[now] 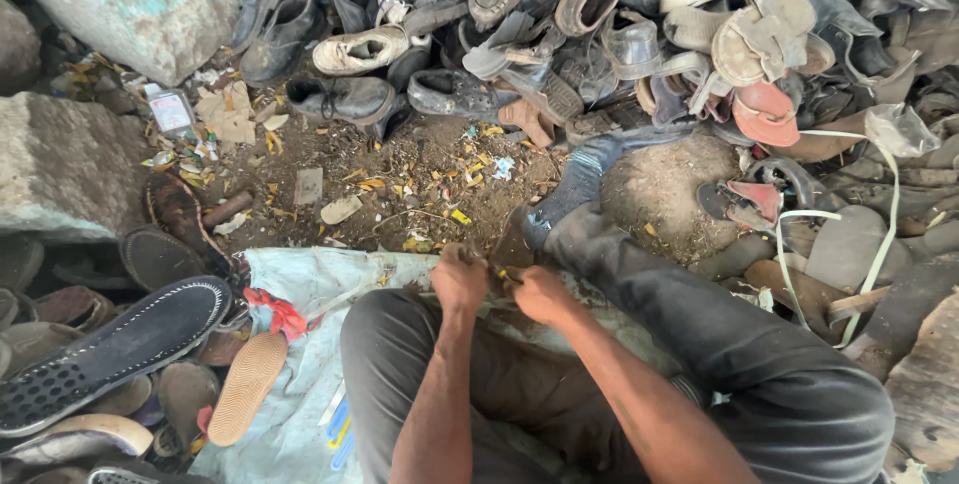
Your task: The person trims and scrapes the soles of various used shoes using a small knife while sitting amidst a large pile of discarded footwear.
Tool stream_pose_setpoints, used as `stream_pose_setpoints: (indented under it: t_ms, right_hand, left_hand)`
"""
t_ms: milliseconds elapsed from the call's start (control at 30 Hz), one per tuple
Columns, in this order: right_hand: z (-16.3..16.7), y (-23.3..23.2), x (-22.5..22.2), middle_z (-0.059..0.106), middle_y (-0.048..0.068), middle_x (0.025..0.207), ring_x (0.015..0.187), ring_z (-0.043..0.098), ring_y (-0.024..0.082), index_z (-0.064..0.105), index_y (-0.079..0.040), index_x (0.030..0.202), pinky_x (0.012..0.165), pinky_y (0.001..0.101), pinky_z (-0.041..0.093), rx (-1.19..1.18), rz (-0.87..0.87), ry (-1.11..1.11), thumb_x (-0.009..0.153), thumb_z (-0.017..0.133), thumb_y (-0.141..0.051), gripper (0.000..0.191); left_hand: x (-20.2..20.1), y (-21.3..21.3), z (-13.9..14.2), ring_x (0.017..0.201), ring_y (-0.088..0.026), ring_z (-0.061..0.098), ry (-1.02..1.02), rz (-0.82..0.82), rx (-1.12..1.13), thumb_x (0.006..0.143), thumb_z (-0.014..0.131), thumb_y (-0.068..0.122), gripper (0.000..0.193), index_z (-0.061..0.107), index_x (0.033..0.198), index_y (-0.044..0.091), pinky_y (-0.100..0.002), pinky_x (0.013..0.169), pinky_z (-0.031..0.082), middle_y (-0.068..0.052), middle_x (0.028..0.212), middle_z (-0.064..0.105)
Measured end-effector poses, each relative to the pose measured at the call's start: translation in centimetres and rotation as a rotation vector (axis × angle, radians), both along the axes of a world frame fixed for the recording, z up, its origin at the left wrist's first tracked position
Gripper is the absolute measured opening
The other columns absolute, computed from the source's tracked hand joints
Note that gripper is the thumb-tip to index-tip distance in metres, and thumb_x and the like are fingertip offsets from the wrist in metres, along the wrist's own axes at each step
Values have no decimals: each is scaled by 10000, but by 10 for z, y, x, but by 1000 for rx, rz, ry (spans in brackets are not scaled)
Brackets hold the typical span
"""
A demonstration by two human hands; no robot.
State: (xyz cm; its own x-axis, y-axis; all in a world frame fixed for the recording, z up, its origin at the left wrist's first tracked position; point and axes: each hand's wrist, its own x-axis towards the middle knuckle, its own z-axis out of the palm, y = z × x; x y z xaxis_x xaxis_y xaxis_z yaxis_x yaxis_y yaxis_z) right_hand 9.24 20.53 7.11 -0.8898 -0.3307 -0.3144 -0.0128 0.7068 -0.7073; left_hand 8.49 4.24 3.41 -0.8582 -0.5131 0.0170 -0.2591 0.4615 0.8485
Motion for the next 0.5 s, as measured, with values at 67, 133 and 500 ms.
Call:
stream_pose_setpoints:
  t_ms: [67, 133, 500]
  right_hand:
    - [5, 2, 9, 696, 286, 900, 857, 679, 462, 725, -53, 1093, 721, 519, 506, -34, 27, 101, 940, 631, -215, 241]
    - [13, 18, 30, 687, 292, 856, 813, 675, 461, 705, -71, 1116, 707, 526, 489, -11, 25, 92, 942, 616, -227, 249]
    - [-5, -3, 12, 696, 246, 874, 783, 660, 436, 718, -90, 1134, 654, 503, 489, -63, 49, 171, 930, 621, -226, 264]
  left_hand:
    - [1, -1, 0, 685, -349, 727, -42, 21, 22, 808, 684, 85, 99, 652, 816, -8, -452, 644, 562, -215, 736, 710]
    - [1, 0, 3, 657, -310, 732, -67, -8, 24, 797, 658, 59, 57, 646, 800, 4, -430, 630, 565, -182, 717, 718]
    - [9, -5, 20, 650, -328, 692, -35, 72, 109, 769, 769, 94, 174, 643, 798, -22, -443, 618, 538, -188, 701, 698]
